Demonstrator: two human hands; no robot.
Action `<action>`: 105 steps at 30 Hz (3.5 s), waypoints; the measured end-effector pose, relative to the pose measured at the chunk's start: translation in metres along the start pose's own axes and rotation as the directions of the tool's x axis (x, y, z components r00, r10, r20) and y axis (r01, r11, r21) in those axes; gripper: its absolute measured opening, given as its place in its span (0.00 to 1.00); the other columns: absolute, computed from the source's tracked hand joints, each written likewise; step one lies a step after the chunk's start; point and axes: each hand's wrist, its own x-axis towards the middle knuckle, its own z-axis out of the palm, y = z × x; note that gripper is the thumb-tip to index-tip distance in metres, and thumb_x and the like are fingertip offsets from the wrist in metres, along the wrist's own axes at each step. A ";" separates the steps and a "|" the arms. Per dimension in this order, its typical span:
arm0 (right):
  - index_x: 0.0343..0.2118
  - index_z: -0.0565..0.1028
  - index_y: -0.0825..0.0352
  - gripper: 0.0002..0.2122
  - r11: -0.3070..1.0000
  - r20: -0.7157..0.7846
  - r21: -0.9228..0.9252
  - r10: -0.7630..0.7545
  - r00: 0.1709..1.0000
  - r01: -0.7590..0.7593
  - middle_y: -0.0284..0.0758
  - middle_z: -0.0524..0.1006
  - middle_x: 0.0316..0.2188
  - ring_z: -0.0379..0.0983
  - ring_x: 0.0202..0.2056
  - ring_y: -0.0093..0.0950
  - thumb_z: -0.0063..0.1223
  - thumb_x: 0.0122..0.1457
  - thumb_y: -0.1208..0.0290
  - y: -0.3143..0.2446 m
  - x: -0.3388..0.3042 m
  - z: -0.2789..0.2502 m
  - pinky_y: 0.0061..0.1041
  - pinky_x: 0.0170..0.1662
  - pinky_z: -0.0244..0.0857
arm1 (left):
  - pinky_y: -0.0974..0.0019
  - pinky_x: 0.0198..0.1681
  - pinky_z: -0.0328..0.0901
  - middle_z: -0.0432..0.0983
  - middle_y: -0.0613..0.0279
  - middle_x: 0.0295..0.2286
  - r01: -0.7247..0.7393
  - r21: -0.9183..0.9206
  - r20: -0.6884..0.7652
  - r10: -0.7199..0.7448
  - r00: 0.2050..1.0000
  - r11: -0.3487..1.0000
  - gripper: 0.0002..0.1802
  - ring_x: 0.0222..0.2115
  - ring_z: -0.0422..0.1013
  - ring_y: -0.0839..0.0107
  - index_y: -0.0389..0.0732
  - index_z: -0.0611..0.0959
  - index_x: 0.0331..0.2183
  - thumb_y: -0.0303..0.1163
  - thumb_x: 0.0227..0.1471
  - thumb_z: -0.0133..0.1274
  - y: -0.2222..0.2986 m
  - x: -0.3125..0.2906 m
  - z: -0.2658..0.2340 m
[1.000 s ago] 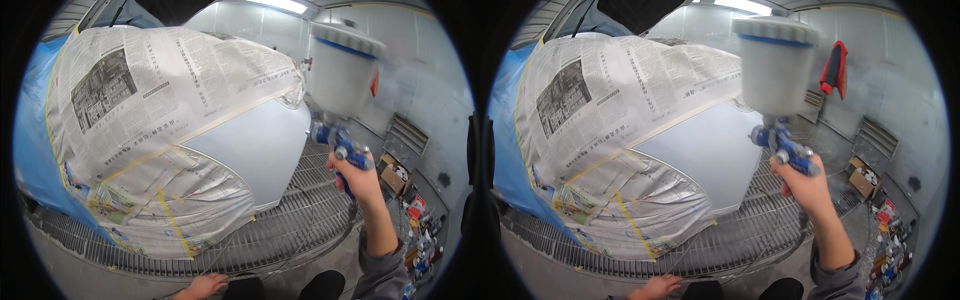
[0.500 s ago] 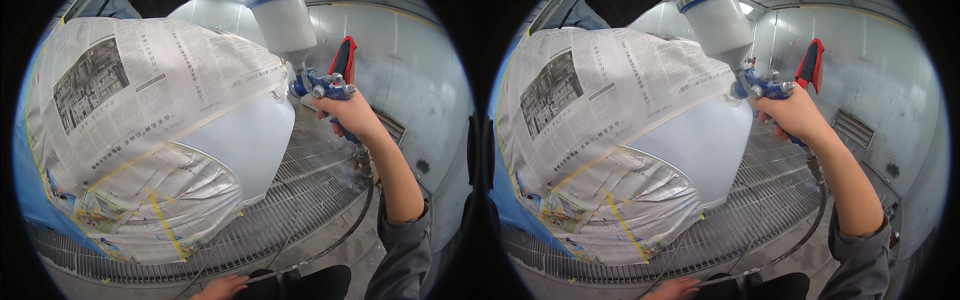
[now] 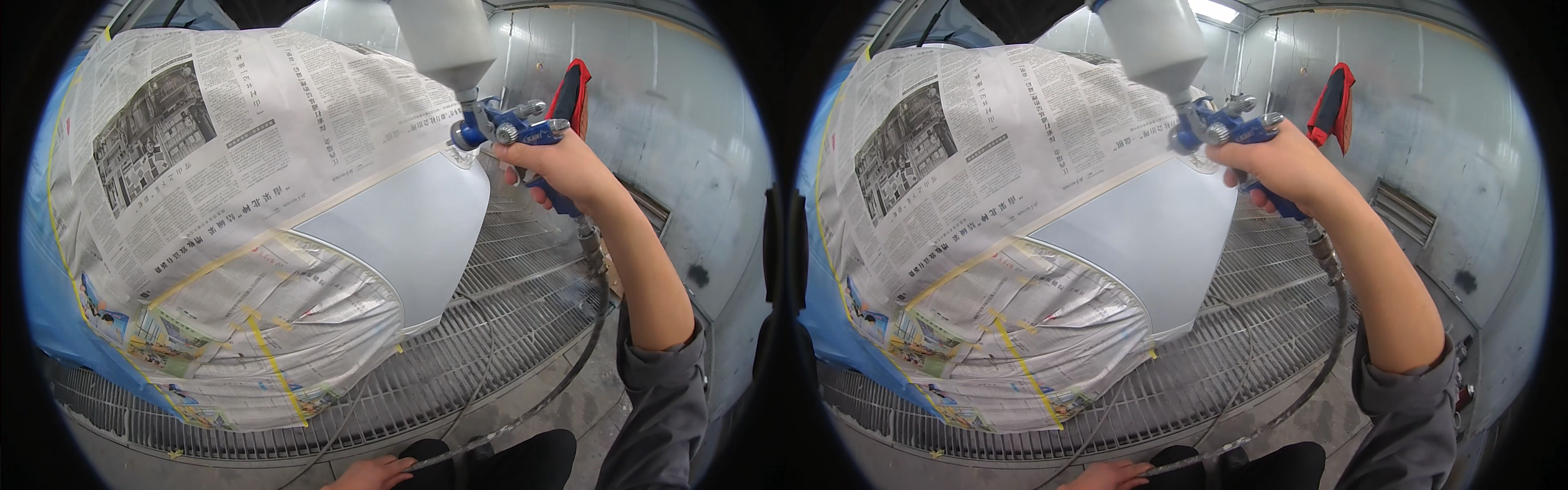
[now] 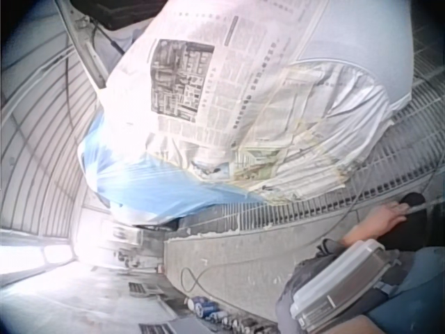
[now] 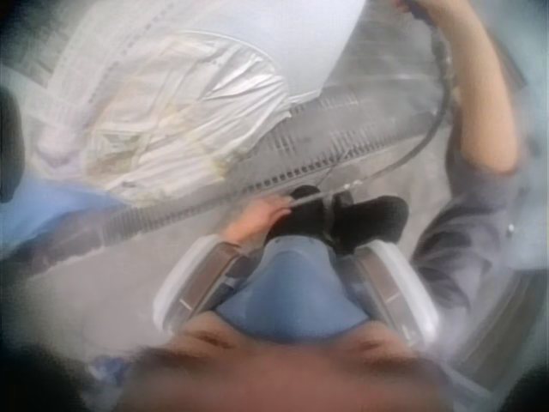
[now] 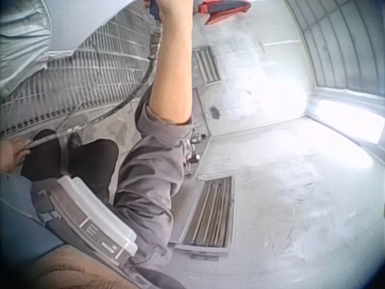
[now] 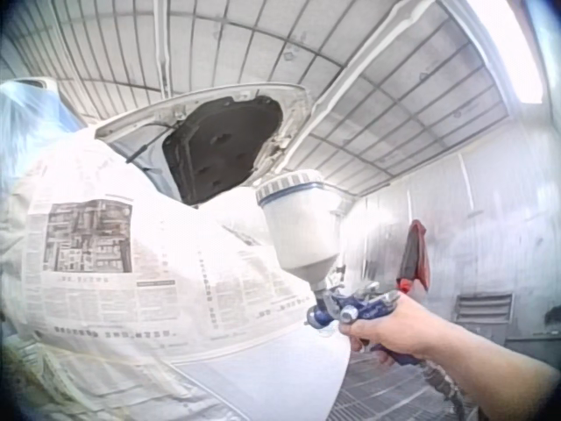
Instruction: The person uses a spray gun to apply white paint to the rear of a car in a paint booth. The car is masked with newspaper and tape. The person moves the spray gun in steady passes across the trunk and bumper areas.
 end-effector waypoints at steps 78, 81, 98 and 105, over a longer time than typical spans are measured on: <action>0.42 0.80 0.61 0.12 0.949 0.035 0.298 0.092 0.995 -0.098 0.29 0.80 0.26 0.64 0.16 0.15 0.64 0.63 0.59 0.094 0.030 -0.049 0.19 0.16 0.60 | 0.47 0.42 0.72 0.81 0.46 0.43 0.251 0.112 -0.314 -0.205 0.927 0.962 0.16 0.42 0.77 0.43 0.42 0.85 0.49 0.26 0.60 0.54 0.024 -0.026 0.027; 0.44 0.81 0.60 0.13 0.925 0.133 0.377 -0.002 0.991 -0.049 0.29 0.80 0.27 0.65 0.15 0.13 0.64 0.63 0.57 0.099 0.040 -0.055 0.18 0.16 0.60 | 0.48 0.43 0.71 0.80 0.46 0.41 0.263 -0.127 -0.421 -0.291 0.859 0.957 0.16 0.41 0.76 0.43 0.41 0.85 0.48 0.22 0.58 0.53 0.048 -0.014 0.041; 0.39 0.79 0.66 0.13 0.952 0.022 0.304 0.042 0.999 -0.046 0.33 0.78 0.23 0.66 0.14 0.20 0.66 0.60 0.61 0.239 0.122 -0.132 0.25 0.15 0.61 | 0.54 0.45 0.70 0.77 0.55 0.33 0.049 0.247 -0.376 0.049 0.925 0.968 0.15 0.39 0.73 0.52 0.42 0.86 0.48 0.34 0.60 0.62 0.035 0.131 0.062; 0.34 0.80 0.69 0.14 0.968 -0.083 0.251 0.042 0.996 -0.020 0.31 0.77 0.22 0.69 0.15 0.21 0.65 0.60 0.61 0.235 0.074 -0.100 0.27 0.17 0.63 | 0.55 0.42 0.71 0.78 0.55 0.34 0.062 0.219 -0.282 0.002 0.959 0.974 0.15 0.38 0.75 0.53 0.41 0.87 0.46 0.35 0.58 0.65 0.004 0.124 0.074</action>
